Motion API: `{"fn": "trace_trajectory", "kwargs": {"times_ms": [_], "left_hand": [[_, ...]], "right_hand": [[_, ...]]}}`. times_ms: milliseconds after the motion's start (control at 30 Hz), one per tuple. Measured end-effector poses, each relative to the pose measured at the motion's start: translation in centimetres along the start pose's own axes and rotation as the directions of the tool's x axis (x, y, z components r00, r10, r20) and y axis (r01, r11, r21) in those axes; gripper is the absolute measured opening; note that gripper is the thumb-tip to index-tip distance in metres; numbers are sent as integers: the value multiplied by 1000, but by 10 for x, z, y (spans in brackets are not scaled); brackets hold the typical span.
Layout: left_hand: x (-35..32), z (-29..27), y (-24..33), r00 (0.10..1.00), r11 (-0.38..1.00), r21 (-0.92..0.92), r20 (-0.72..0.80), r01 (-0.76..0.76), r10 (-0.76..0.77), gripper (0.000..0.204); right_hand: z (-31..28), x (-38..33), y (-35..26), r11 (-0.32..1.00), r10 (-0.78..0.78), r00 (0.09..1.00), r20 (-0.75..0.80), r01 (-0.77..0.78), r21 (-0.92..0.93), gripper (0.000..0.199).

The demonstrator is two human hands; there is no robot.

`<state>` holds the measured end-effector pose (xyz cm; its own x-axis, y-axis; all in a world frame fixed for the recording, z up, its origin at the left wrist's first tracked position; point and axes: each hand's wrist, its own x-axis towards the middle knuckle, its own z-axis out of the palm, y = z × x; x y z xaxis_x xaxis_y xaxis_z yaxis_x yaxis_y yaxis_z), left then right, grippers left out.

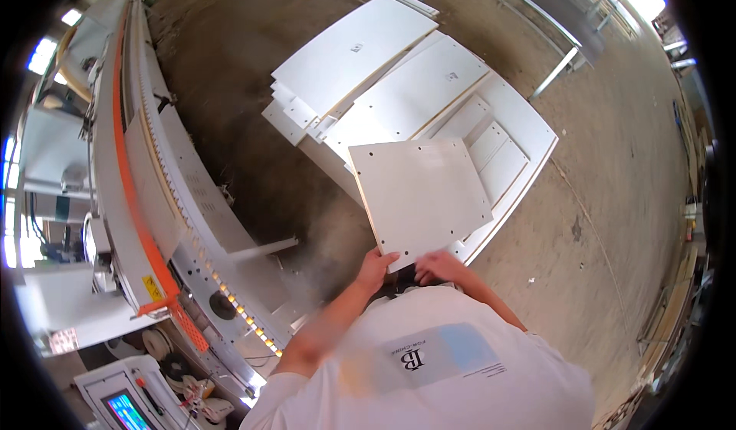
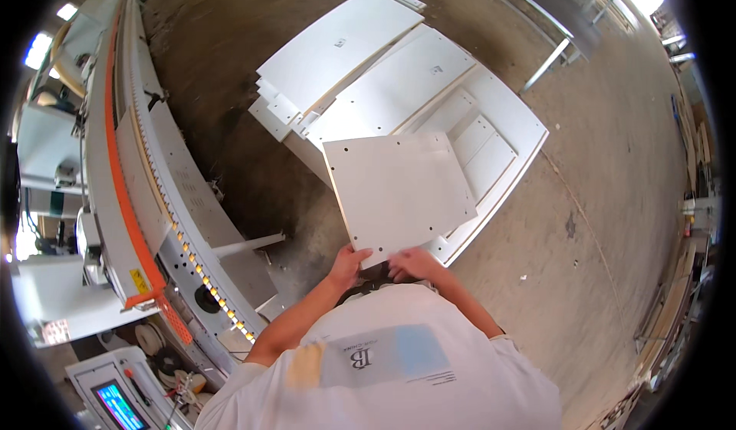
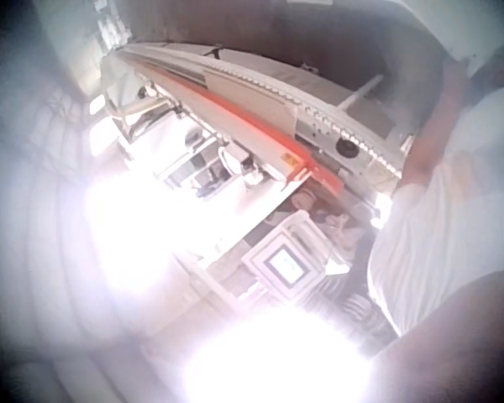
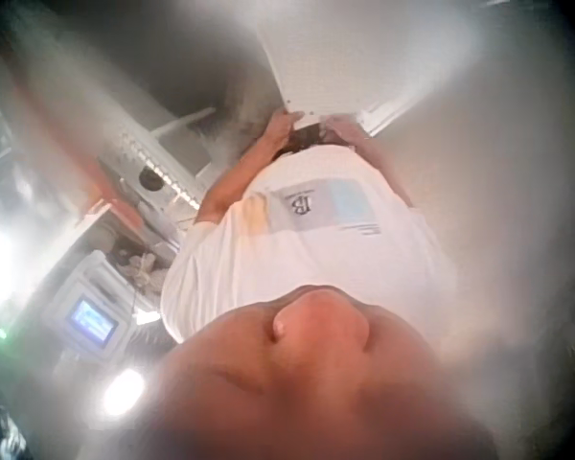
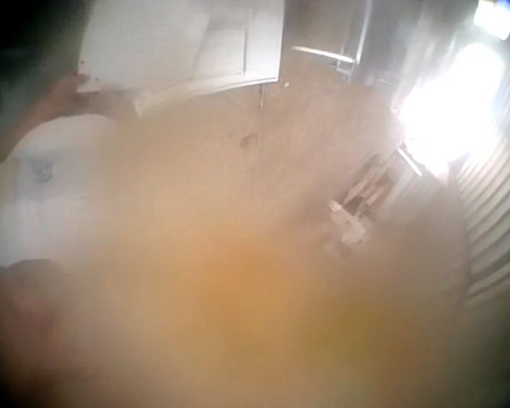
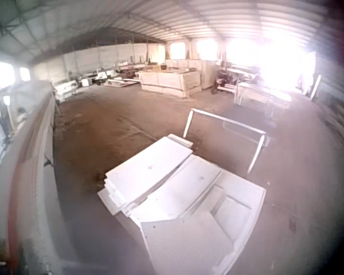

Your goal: The person repeatedly picks up white rectangular panels from a stack, places them onto a conveyor belt, and pushes them into a machine. The person then retrieves the processed panels from the other end of the conveyor and stacks them. This cycle continues throughout the clip.

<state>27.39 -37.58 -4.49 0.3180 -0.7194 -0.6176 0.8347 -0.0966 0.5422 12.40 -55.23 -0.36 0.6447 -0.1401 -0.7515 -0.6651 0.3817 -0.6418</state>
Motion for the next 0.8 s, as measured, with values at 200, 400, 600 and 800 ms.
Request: {"fn": "trace_trajectory", "kwargs": {"times_ms": [200, 400, 600, 800], "left_hand": [[-101, -25, 40, 994, 996, -46, -88, -71, 66, 32], [-204, -77, 22, 950, 960, -67, -177, -271, 256, 34], [-278, -109, -42, 835, 774, -339, -353, -534, 422, 54], [-301, -117, -117, 576, 185, -559, -686, -808, 445, 59]], "right_hand": [[-116, 56, 39, 728, -608, 437, -663, -29, -685, 45], [-147, 96, 48, 926, -40, 796, -604, -198, -322, 77], [-42, 126, 19, 950, -195, 884, -426, 62, -305, 78], [97, 126, -17, 937, -250, 908, -336, 139, -321, 70]]}}
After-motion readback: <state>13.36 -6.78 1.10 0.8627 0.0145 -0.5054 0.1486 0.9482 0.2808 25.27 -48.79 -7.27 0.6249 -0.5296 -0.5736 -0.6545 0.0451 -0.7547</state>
